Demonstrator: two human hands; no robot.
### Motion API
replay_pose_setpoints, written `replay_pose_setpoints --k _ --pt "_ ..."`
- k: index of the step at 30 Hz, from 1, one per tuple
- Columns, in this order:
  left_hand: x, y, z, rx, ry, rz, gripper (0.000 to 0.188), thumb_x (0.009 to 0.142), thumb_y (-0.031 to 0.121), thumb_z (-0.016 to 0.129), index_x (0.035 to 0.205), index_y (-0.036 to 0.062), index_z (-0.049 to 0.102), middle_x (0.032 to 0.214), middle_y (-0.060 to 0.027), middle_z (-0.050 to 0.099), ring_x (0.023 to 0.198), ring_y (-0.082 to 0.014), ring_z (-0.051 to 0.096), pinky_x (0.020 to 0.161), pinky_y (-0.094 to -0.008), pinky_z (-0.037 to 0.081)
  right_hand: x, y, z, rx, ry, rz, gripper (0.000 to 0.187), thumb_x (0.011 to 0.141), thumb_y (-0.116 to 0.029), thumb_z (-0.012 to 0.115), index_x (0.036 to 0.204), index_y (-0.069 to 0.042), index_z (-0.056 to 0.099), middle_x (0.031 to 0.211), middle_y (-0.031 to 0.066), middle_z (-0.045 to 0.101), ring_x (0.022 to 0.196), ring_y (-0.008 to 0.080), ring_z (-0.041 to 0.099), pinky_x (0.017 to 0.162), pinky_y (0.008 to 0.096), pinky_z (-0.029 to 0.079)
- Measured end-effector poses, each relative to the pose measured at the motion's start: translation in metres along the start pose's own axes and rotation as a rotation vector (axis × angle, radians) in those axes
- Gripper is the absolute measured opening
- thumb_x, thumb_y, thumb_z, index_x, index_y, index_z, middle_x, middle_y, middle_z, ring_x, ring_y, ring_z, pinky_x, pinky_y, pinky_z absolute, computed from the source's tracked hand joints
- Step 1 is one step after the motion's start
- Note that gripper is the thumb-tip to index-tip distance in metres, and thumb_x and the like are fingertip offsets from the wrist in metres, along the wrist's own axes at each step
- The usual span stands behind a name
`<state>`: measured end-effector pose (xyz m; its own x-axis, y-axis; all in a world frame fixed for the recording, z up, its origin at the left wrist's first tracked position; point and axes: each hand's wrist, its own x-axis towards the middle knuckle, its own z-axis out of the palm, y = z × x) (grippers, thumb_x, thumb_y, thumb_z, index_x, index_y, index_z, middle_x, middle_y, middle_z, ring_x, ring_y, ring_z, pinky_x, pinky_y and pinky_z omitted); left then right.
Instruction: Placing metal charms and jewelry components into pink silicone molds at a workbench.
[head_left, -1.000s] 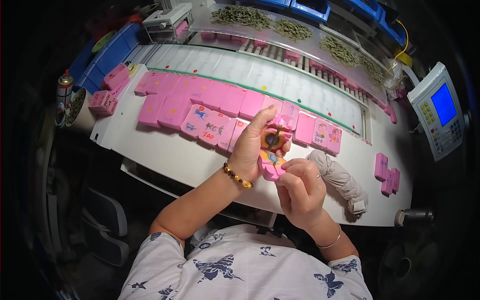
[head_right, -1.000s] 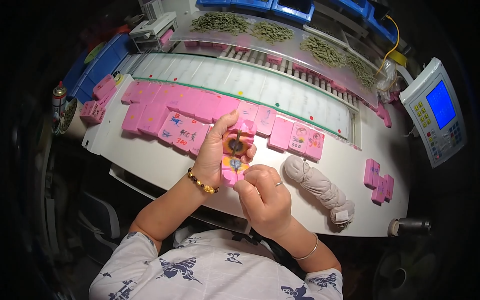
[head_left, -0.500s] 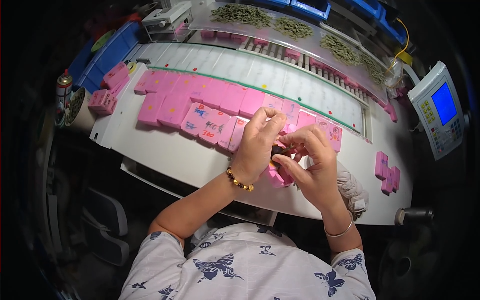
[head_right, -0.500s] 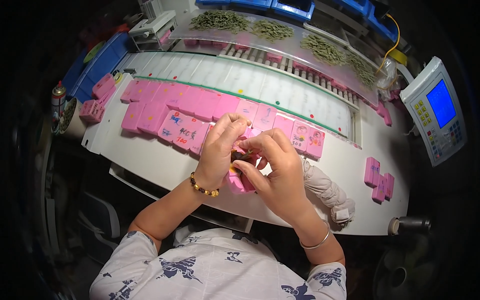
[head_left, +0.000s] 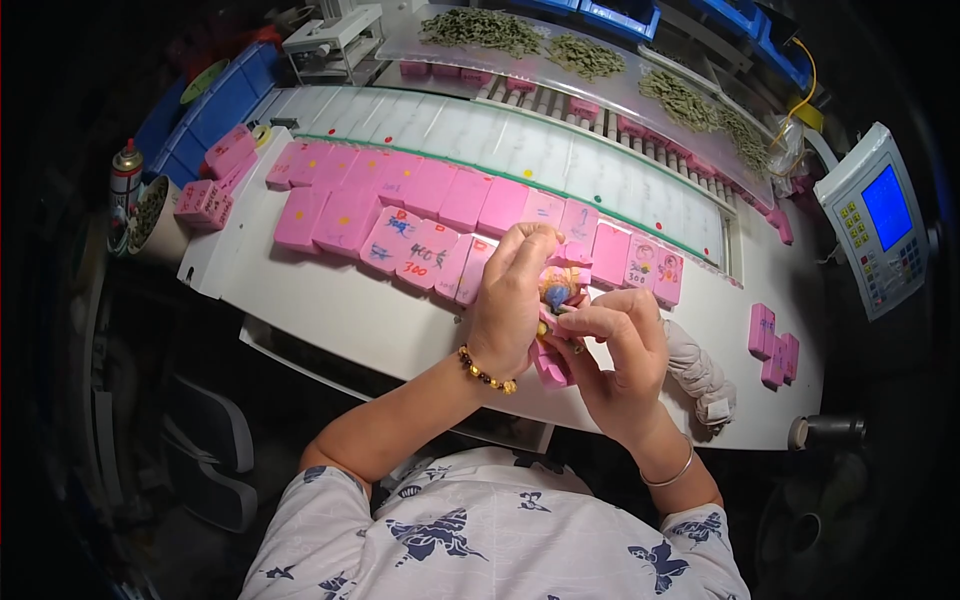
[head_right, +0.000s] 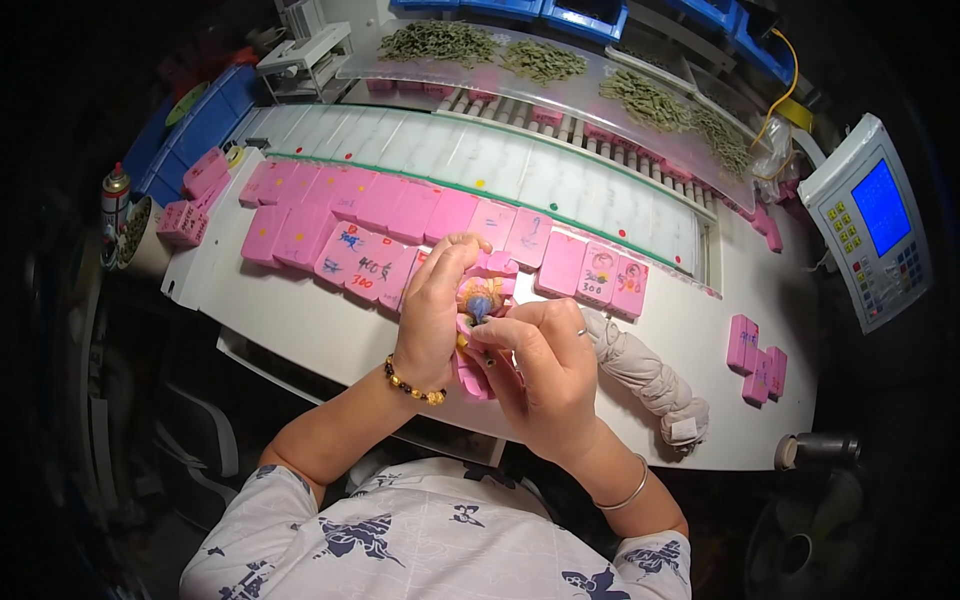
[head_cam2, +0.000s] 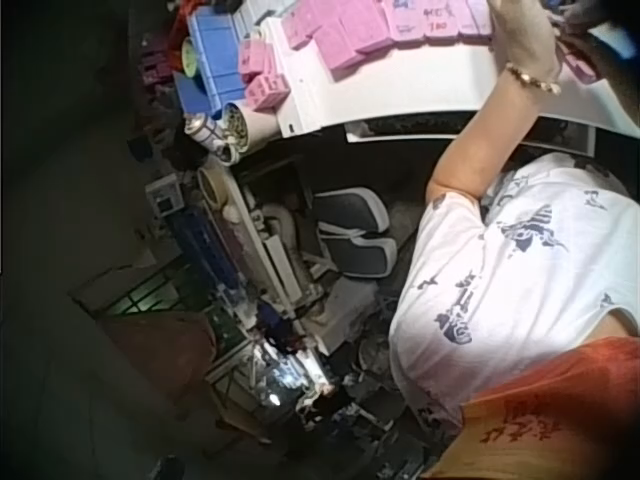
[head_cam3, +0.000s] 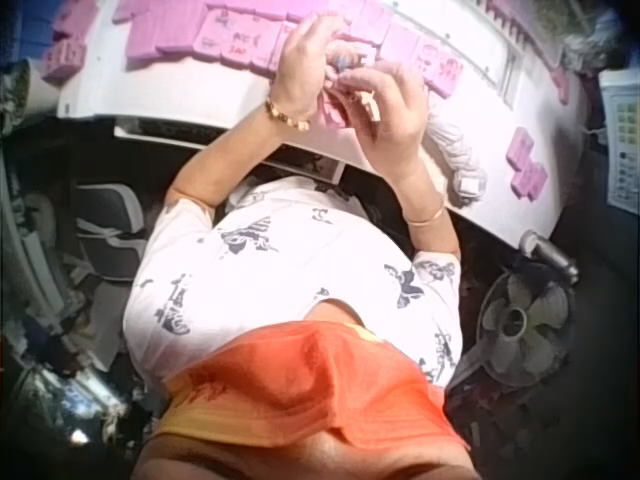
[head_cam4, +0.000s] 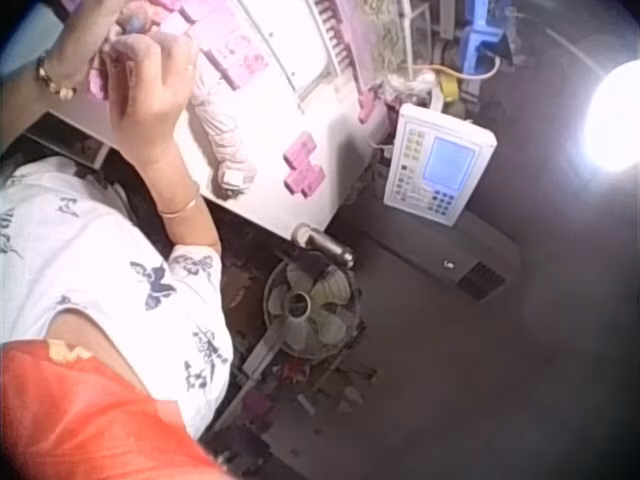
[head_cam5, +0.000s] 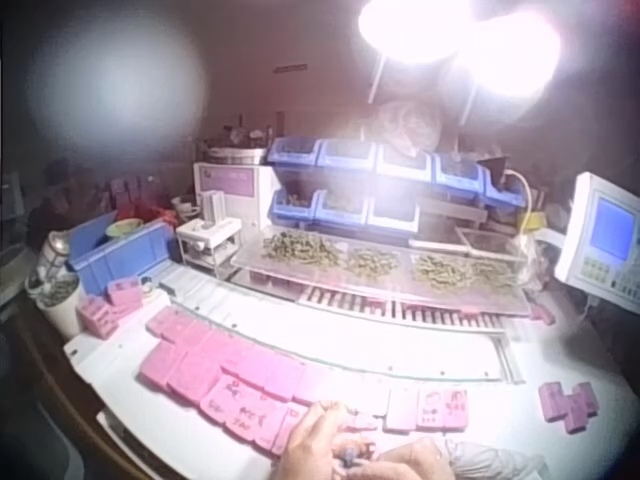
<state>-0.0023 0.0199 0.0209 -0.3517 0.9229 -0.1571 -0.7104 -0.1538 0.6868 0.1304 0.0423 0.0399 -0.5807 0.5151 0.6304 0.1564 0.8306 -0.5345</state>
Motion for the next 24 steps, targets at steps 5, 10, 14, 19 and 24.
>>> replay_pose_setpoints --k 5,10,14,19,24 --pt "0.004 0.0 -0.005 0.048 -0.063 -0.058 0.024 0.099 0.029 0.048 0.1 0.0056 0.053 0.079 -0.0054 0.055 0.058 -0.0137 0.057 0.058 -0.0275 0.052 0.003 0.001 -0.018 0.051 -0.003 -0.065 0.033 0.065 0.009 0.074 0.093 -0.006 0.065 0.085 0.0062 0.057 0.076 0.0202 0.053 0.065 0.0298 0.042" --pt "0.016 0.015 -0.027 0.303 -0.326 -0.378 0.051 0.097 0.053 0.048 0.1 0.003 0.055 0.066 -0.0086 0.058 0.05 -0.0135 0.056 0.045 -0.0263 0.046 0.008 0.016 -0.042 0.42 -0.055 0.137 0.026 0.07 0.004 0.075 0.092 -0.006 0.065 0.09 0.0043 0.056 0.079 0.0143 0.052 0.068 0.0247 0.042" --pt "0.01 0.014 -0.034 0.189 -0.671 -0.684 0.055 0.099 0.048 0.044 0.112 -0.004 0.056 0.087 -0.0116 0.066 0.058 -0.0141 0.063 0.053 -0.0275 0.051 0.008 0.033 -0.049 0.552 -0.153 0.123 0.023 0.072 0.001 0.075 0.091 -0.006 0.064 0.092 0.0052 0.053 0.085 0.0142 0.05 0.07 0.0252 0.042" --pt "0.004 0.01 -0.033 0.208 -0.61 -0.508 0.031 0.096 0.03 0.058 0.104 -0.0006 0.061 0.088 -0.0087 0.067 0.072 -0.0111 0.064 0.064 -0.0247 0.052 0.005 0.045 -0.049 0.456 -0.233 0.102 0.027 0.077 0.002 0.071 0.102 -0.004 0.065 0.106 0.0065 0.055 0.092 0.0127 0.052 0.072 0.0243 0.043" --pt "0.0 0.009 -0.026 0.492 -0.426 -0.141 0.018 0.093 0.017 0.064 0.099 0.0002 0.063 0.092 -0.0055 0.067 0.078 -0.0079 0.063 0.072 -0.0232 0.052 -0.001 0.044 -0.042 0.639 -0.049 0.456 0.037 0.086 -0.001 0.065 0.123 -0.002 0.058 0.113 0.0052 0.058 0.092 0.0074 0.052 0.071 0.0188 0.043"
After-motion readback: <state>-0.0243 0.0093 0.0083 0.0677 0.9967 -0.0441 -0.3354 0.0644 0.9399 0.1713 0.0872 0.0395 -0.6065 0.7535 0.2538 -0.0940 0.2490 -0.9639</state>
